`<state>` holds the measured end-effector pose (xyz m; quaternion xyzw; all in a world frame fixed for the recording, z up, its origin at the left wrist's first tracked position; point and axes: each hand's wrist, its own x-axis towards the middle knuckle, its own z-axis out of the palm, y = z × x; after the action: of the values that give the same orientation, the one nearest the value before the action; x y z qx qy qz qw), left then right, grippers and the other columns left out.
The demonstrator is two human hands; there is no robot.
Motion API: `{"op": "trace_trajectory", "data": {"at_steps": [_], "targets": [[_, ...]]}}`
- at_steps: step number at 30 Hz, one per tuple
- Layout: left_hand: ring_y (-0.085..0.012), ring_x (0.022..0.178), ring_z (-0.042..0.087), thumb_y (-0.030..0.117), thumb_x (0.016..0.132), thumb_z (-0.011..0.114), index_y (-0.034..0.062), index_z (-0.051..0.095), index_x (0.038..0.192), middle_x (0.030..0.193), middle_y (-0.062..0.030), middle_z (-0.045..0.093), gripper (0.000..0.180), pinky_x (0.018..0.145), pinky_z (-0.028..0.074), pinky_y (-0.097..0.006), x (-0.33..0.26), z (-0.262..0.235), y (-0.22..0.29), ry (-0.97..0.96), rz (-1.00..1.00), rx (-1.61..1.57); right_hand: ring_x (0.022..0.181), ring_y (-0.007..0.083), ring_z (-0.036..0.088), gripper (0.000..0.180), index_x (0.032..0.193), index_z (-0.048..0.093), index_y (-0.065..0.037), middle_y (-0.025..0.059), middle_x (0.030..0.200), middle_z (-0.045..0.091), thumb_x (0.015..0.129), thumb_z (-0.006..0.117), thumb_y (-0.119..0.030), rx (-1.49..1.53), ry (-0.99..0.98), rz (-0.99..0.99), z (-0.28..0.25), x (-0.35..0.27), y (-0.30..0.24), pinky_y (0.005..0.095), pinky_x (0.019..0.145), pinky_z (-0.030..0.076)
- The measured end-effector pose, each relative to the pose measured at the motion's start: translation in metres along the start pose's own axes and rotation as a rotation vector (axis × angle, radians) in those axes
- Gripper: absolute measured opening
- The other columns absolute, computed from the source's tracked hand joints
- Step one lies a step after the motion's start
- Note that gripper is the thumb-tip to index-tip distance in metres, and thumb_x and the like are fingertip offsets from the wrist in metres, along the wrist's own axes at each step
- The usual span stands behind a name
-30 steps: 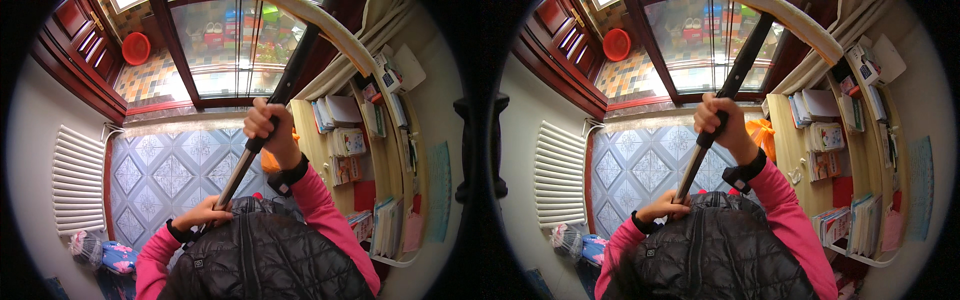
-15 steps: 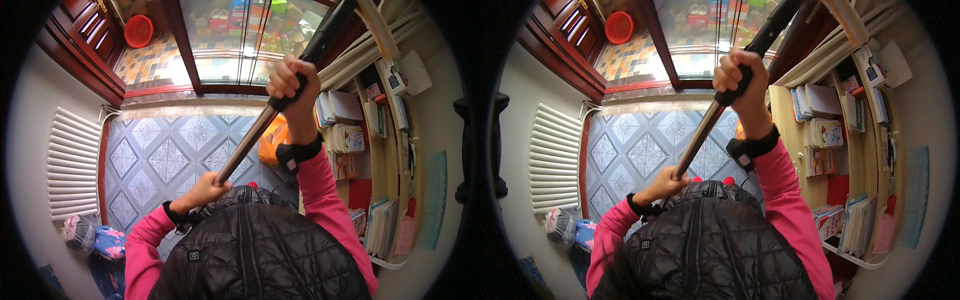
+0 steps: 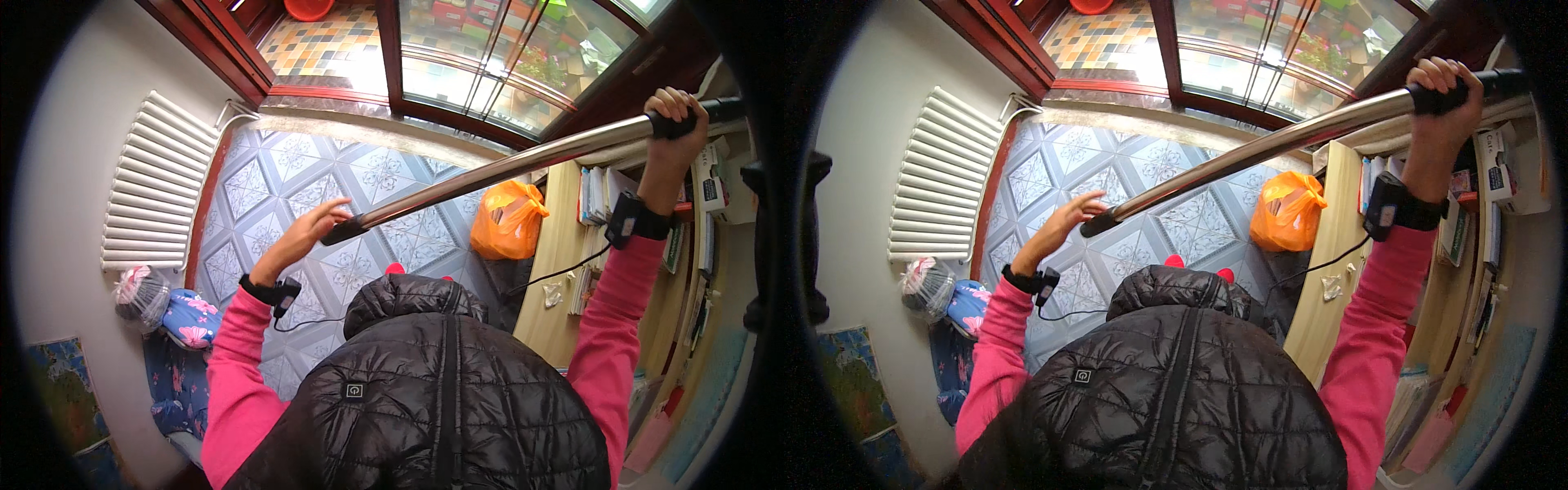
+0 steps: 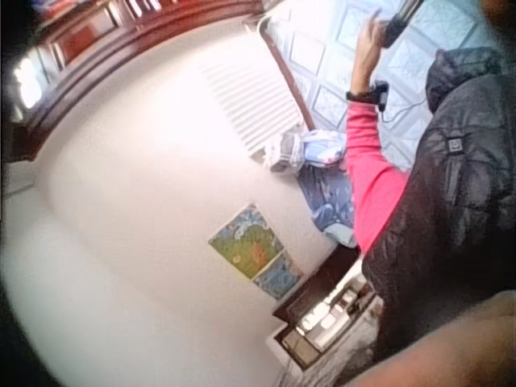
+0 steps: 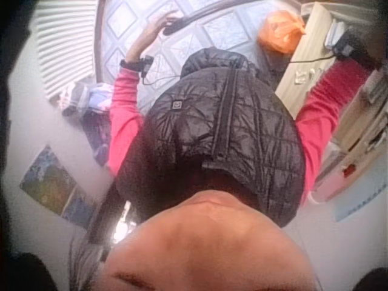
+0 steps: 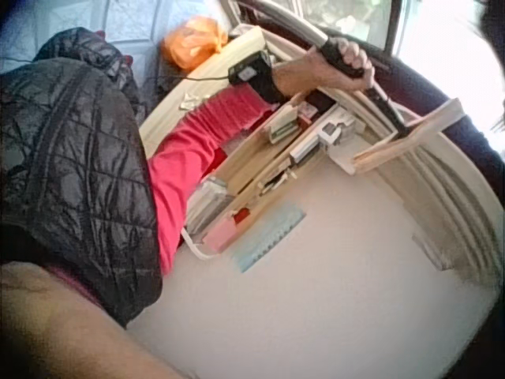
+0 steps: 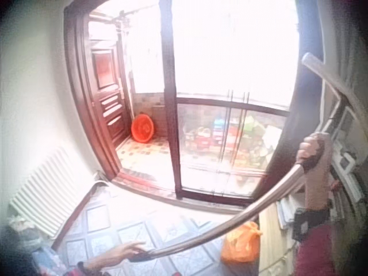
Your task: The person assembles a duster by attaching a small metal connector to a black handle, then inserting a long metal pole into the handle. They repeatedly extend and retract the pole to test the connection, then attach a duster head to the pole and secure it.
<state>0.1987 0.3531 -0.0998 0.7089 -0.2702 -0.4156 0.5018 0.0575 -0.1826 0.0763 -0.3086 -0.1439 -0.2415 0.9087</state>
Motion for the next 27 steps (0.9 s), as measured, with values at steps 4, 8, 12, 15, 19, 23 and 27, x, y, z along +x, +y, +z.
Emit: {"op": "trace_trajectory", "data": {"at_steps": [4,8,12,15,19,23,27], "targets": [[-0.0226,0.105,0.059,0.023,0.072,0.078,0.0052,0.052,0.127,0.115,-0.0111,0.06,0.063,0.091,0.044,-0.033,-0.013,0.027,-0.047,0.2,0.292,0.568,0.059,0.0111,0.041,0.01,0.076,0.049,-0.008,-0.0005,0.065,0.043,0.08,0.057,-0.012,0.037,-0.031,0.056,-0.011,-0.005,-0.004,0.0263,0.06,0.038],[-0.0343,0.062,0.061,0.017,0.067,0.077,0.0046,0.062,0.085,0.066,-0.0173,0.058,0.026,0.057,0.047,-0.037,-0.012,0.063,-0.066,0.282,0.179,0.454,0.06,0.0114,0.042,0.01,0.077,0.05,-0.006,-0.0002,0.066,0.044,0.081,0.057,-0.012,0.116,-0.072,0.139,-0.016,-0.002,0.006,0.026,0.06,0.038],[-0.038,0.061,0.06,0.013,0.067,0.074,0.0044,0.06,0.08,0.064,-0.0189,0.057,0.021,0.054,0.046,-0.038,-0.022,0.073,-0.081,0.444,0.2,0.464,0.059,0.0115,0.043,0.011,0.076,0.05,-0.006,0.0002,0.066,0.046,0.082,0.055,-0.013,0.114,-0.069,0.098,-0.017,-0.004,0.012,0.0264,0.058,0.039],[-0.0405,0.06,0.058,0.013,0.067,0.073,0.0038,0.058,0.078,0.064,-0.0199,0.056,0.02,0.052,0.045,-0.039,-0.025,0.072,-0.094,0.428,0.196,0.505,0.058,0.0114,0.043,0.016,0.071,0.05,-0.008,-0.0009,0.064,0.045,0.084,0.054,-0.017,0.079,-0.053,0.083,-0.014,-0.005,0.017,0.0248,0.057,0.039],[-0.0413,0.067,0.058,0.019,0.064,0.075,0.0055,0.056,0.082,0.069,-0.0189,0.059,0.03,0.057,0.046,-0.044,-0.013,0.066,-0.088,0.302,-0.015,0.674,0.045,0.0142,0.041,0.032,0.062,0.047,-0.011,0.0017,0.051,0.044,0.088,0.05,-0.028,-0.238,0.092,-0.087,-0.007,-0.014,0.053,0.0289,0.045,0.037],[-0.0325,0.112,0.053,0.023,0.066,0.08,0.0054,0.049,0.124,0.116,-0.014,0.057,0.068,0.094,0.043,-0.04,0.017,0.077,-0.043,0.112,0.341,0.719,0.047,0.0158,0.043,0.015,0.077,0.045,-0.01,0.0031,0.057,0.042,0.088,0.049,-0.018,-0.216,0.261,-0.122,0.01,-0.049,0.13,0.0294,0.044,0.039],[-0.0282,0.105,0.058,0.02,0.074,0.077,0.0024,0.045,0.128,0.109,-0.0151,0.06,0.065,0.092,0.044,-0.037,0.052,0.114,0.02,0.115,0.474,0.424,0.048,0.017,0.045,0.013,0.081,0.04,-0.009,0.0044,0.058,0.043,0.088,0.05,-0.014,-0.203,0.269,-0.046,0.037,-0.079,0.193,0.0307,0.048,0.041]]}}
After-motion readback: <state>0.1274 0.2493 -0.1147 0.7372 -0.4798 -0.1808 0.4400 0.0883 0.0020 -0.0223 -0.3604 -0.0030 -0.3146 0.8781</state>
